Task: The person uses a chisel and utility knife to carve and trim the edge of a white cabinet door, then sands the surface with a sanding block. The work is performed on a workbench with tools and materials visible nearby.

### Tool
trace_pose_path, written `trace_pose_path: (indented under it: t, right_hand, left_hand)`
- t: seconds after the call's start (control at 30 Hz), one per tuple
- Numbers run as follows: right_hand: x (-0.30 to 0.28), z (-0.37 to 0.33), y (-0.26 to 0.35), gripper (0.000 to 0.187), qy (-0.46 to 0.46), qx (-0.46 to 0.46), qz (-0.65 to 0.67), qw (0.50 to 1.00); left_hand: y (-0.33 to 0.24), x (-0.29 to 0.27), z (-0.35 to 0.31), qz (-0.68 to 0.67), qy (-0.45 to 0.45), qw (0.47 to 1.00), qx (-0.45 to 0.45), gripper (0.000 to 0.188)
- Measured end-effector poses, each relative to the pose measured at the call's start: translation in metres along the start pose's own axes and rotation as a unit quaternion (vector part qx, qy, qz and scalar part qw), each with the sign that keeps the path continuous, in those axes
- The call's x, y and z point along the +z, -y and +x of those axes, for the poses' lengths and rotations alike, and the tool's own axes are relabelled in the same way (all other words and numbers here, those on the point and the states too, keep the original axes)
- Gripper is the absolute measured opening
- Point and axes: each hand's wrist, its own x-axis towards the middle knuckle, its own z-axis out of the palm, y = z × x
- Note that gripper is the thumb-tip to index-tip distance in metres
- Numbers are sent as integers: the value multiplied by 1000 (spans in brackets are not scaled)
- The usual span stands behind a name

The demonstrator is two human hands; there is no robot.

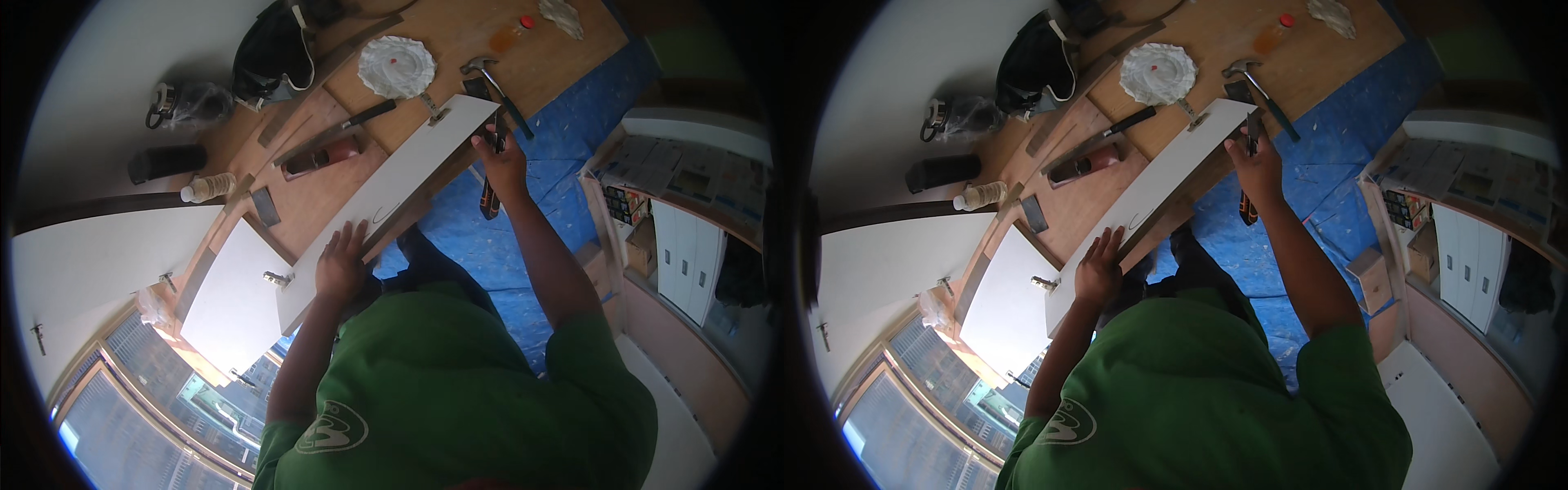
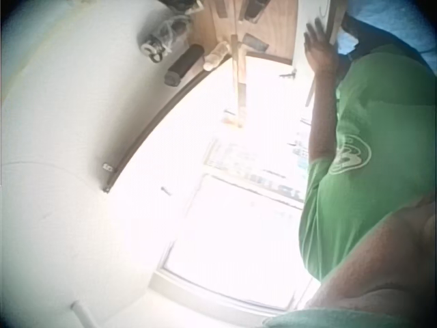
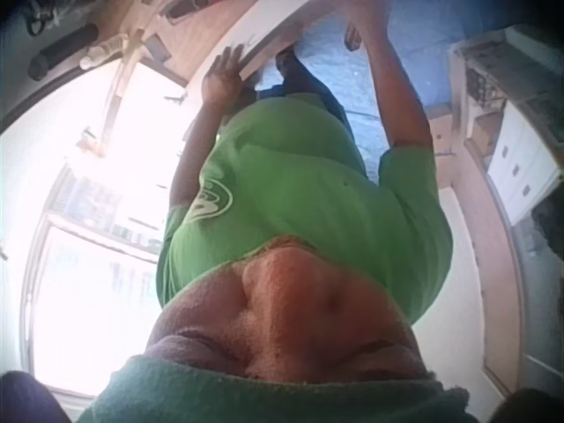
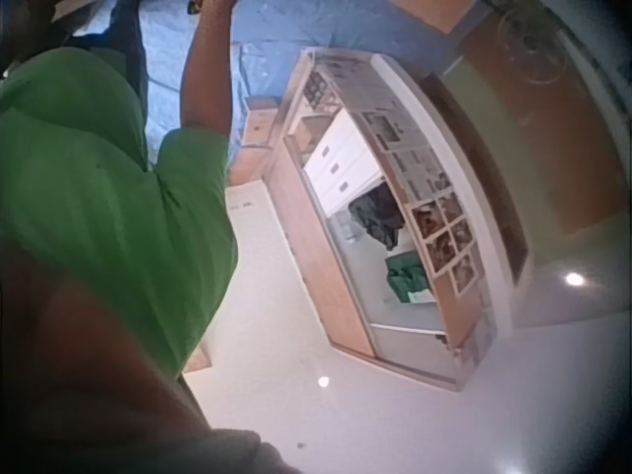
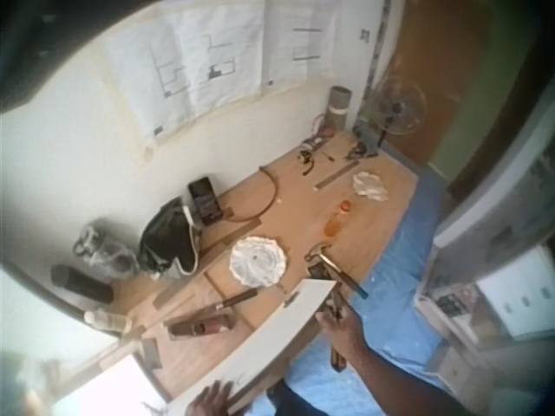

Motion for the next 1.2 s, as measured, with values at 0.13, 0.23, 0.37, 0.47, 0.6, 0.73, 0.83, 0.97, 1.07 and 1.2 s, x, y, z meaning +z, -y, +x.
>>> trace_pose_path:
  t: [0.13, 0.23, 0.37, 0.47, 0.6, 0.73, 0.83, 0.97, 1.07, 1.2]
  right_hand:
    - [-29, 22, -7, 46, -31, -248, -191, 949]
    - [-44, 33, 5, 45, 68, -244, -269, 929]
    - [-50, 40, -1, 48, 115, -299, -336, 886]
    - [-45, 31, 4, 49, 153, -300, -343, 877]
    - [-26, 10, 12, 48, 189, -310, -341, 867]
    - [-6, -17, 10, 48, 202, -362, -337, 845]
    - [2, -35, 9, 40, 201, -458, -248, 830]
    - [2, -36, 11, 32, 106, -209, -165, 958]
    - [-17, -4, 16, 31, 77, 25, -81, 993]
    - [-41, 10, 29, 32, 55, 81, 35, 995]
  left_hand:
    - [-4, -3, 1, -9, 3, 1000, -1, 69]
    - [-5, -3, 0, -2, 6, 1000, -3, 71]
    - [-6, -7, 2, -5, 19, 1000, -9, 74]
    - [-4, -5, 1, -5, 22, 1000, -14, 77]
    - [-2, -1, 1, 1, 21, 1000, -12, 78]
    - [-3, -6, 2, -4, 17, 1000, -10, 77]
    - [-1, -7, 3, -13, 10, 1000, -5, 76]
    - [2, -11, 6, -19, 3, 1000, -5, 78]
    - [1, -17, 8, -31, 8, 999, -12, 79]
    - [0, -24, 11, -53, 20, 998, -20, 80]
